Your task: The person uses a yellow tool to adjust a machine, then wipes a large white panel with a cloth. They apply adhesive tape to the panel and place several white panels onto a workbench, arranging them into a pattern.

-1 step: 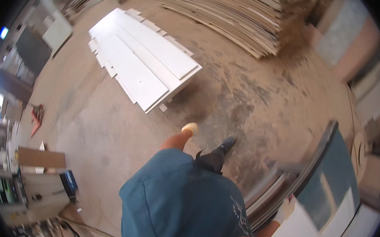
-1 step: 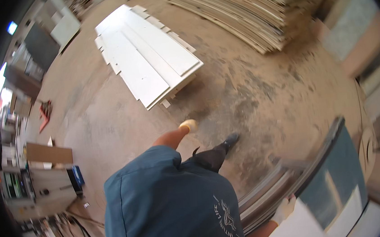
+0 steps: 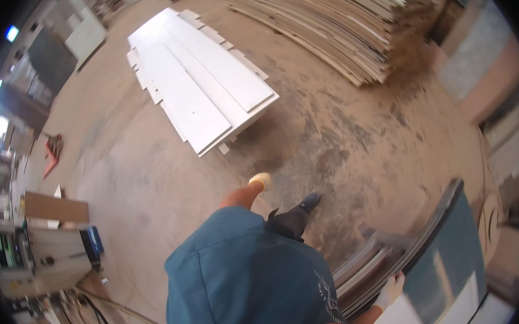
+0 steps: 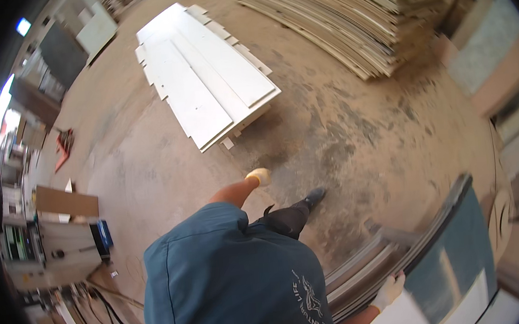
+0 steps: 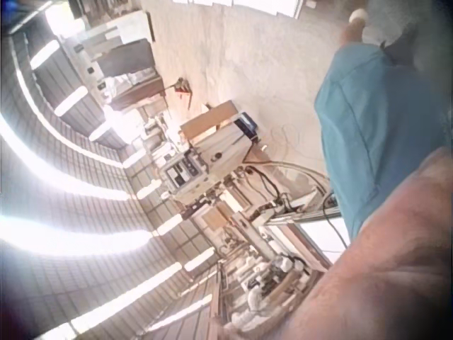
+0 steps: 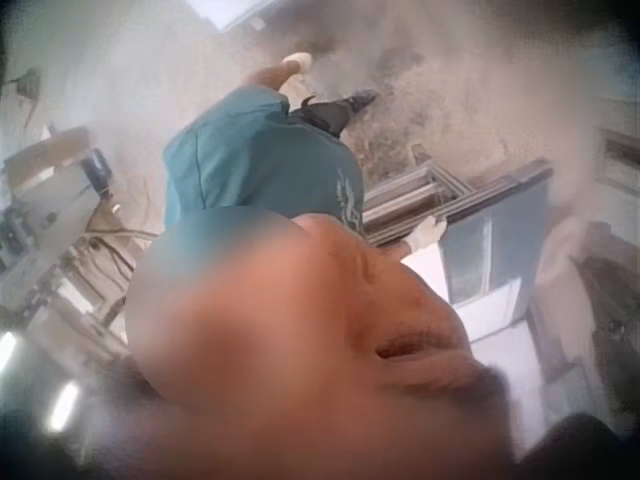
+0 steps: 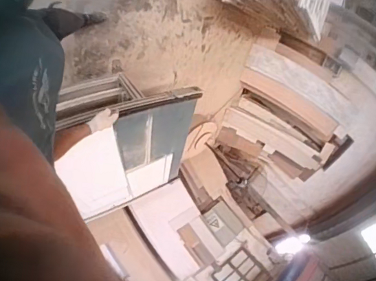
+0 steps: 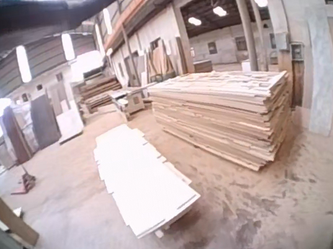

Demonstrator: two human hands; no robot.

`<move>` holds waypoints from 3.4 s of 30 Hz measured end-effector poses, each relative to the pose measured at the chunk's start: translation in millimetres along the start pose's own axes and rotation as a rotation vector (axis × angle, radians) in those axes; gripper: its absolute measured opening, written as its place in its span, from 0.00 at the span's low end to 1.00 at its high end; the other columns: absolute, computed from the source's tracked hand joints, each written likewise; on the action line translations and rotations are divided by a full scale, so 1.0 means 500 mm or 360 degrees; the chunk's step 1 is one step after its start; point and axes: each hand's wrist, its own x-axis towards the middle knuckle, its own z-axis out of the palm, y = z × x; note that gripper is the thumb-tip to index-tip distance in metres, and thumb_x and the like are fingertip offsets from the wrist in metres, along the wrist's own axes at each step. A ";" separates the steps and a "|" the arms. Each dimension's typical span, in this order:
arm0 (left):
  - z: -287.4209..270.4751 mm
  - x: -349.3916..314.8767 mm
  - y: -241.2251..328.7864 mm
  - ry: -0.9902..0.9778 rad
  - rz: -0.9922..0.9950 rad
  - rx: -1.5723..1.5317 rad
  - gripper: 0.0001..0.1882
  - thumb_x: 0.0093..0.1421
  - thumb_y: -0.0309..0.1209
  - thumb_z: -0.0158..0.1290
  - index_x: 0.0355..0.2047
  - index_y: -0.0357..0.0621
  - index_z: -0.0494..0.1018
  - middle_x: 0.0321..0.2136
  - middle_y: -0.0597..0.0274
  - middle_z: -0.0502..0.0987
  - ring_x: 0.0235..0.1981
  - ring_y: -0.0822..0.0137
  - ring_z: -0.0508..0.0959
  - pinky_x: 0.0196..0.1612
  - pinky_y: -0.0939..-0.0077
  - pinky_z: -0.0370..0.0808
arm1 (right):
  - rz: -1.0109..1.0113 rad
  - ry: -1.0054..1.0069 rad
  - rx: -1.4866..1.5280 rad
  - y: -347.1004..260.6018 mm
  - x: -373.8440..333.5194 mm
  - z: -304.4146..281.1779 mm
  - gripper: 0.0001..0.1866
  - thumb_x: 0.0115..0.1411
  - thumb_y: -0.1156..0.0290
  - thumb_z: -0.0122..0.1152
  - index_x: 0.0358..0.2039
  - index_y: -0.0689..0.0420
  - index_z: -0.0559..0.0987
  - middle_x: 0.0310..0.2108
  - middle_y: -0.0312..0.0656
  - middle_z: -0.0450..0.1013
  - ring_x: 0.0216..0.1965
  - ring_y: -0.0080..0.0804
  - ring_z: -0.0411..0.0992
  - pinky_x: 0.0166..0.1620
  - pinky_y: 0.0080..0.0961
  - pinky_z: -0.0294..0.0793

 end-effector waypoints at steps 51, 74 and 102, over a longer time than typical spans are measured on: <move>0.157 1.302 3.708 -0.1569 0.1007 0.0351 0.11 0.67 0.35 0.54 0.45 0.49 0.80 0.34 0.53 0.83 0.26 0.57 0.82 0.27 0.63 0.79 | 0.2810 0.1751 -0.0583 0.386 1.339 -0.227 0.26 0.64 0.67 0.58 0.61 0.60 0.73 0.70 0.50 0.64 0.73 0.49 0.58 0.74 0.46 0.55; 1.292 -0.476 3.822 -0.2419 0.3690 0.1420 0.19 0.67 0.48 0.54 0.46 0.46 0.81 0.41 0.45 0.83 0.44 0.43 0.83 0.47 0.53 0.78 | 0.3797 0.2373 -0.0330 1.165 1.187 -0.924 0.25 0.59 0.65 0.59 0.57 0.61 0.75 0.64 0.54 0.69 0.68 0.55 0.63 0.69 0.51 0.60; 1.820 -1.394 3.143 -0.1302 0.4862 0.1670 0.25 0.62 0.38 0.57 0.57 0.39 0.73 0.53 0.46 0.81 0.57 0.47 0.79 0.60 0.55 0.76 | 0.3928 0.2221 -0.0065 1.226 1.146 -0.981 0.29 0.53 0.72 0.60 0.57 0.63 0.73 0.64 0.60 0.65 0.67 0.63 0.62 0.69 0.62 0.57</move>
